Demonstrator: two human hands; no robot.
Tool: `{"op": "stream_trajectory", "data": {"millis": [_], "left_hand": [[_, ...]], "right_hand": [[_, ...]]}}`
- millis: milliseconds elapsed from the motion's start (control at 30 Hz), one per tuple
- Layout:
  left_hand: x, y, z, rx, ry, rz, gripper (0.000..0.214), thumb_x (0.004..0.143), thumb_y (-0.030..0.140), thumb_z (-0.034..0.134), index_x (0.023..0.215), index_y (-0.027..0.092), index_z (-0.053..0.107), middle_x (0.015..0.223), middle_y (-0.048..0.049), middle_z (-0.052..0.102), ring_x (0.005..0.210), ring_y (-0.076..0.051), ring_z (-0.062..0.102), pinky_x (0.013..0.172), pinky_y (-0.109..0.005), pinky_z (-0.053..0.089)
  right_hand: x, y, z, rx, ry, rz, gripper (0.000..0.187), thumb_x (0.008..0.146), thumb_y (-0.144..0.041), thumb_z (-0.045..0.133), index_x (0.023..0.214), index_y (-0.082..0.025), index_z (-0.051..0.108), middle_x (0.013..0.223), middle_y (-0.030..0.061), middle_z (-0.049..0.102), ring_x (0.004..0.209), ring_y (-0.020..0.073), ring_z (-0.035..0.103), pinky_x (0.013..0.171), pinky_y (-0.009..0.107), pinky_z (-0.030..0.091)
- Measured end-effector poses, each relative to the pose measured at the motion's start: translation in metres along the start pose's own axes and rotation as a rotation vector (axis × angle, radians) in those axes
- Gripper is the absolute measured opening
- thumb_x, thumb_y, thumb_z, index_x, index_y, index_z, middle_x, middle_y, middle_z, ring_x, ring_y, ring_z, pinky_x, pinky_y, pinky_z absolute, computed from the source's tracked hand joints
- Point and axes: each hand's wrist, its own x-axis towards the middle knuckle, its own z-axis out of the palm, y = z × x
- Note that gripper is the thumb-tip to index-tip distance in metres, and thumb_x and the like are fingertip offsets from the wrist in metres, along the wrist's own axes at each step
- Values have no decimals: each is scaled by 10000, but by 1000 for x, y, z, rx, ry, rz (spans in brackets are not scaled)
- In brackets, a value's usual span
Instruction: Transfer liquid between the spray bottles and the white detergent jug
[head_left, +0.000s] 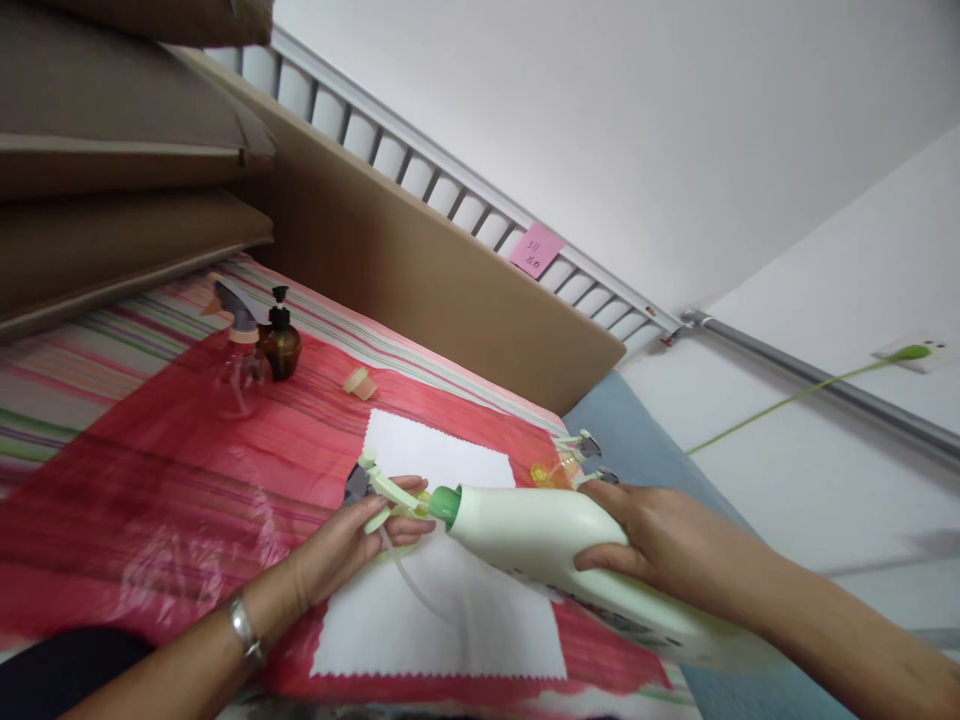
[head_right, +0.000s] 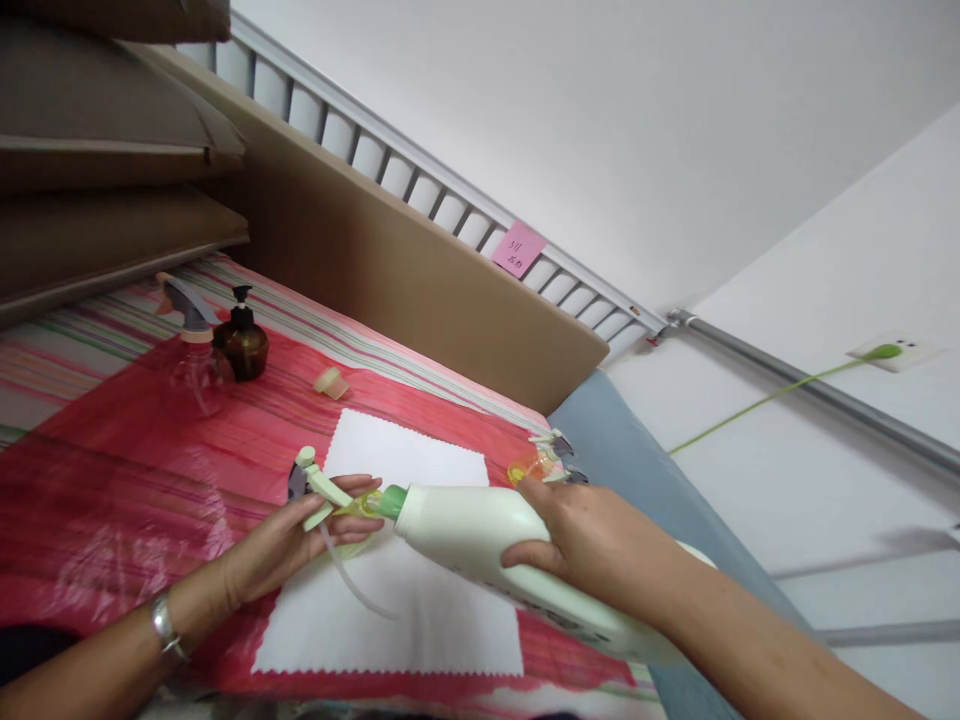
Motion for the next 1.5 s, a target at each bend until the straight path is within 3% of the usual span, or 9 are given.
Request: {"op": "stream_trajectory", "data": {"millis": [500,1500], "left_hand": [[-1,0,2,-24,12,-13,582,877,381,462,1401,160,333,1284,-174,554,1147,-336,540,1031,-483,275],[0,-4,-4,-20,-2,-5,554,877,370,453,1378,149,367,1302,-179,536,1145,-339,541,1043,-474,243]], "right_hand": [[2,0,-3,12,-109,29,415,808,-633,476,882,-232,550,743,55,650,660,242,626,555,302,436],[6,-1,-4,-26,-172,60,473,790,-679,446,868,-218,518,792,69,643,706,265,618,590,331,430]]}}
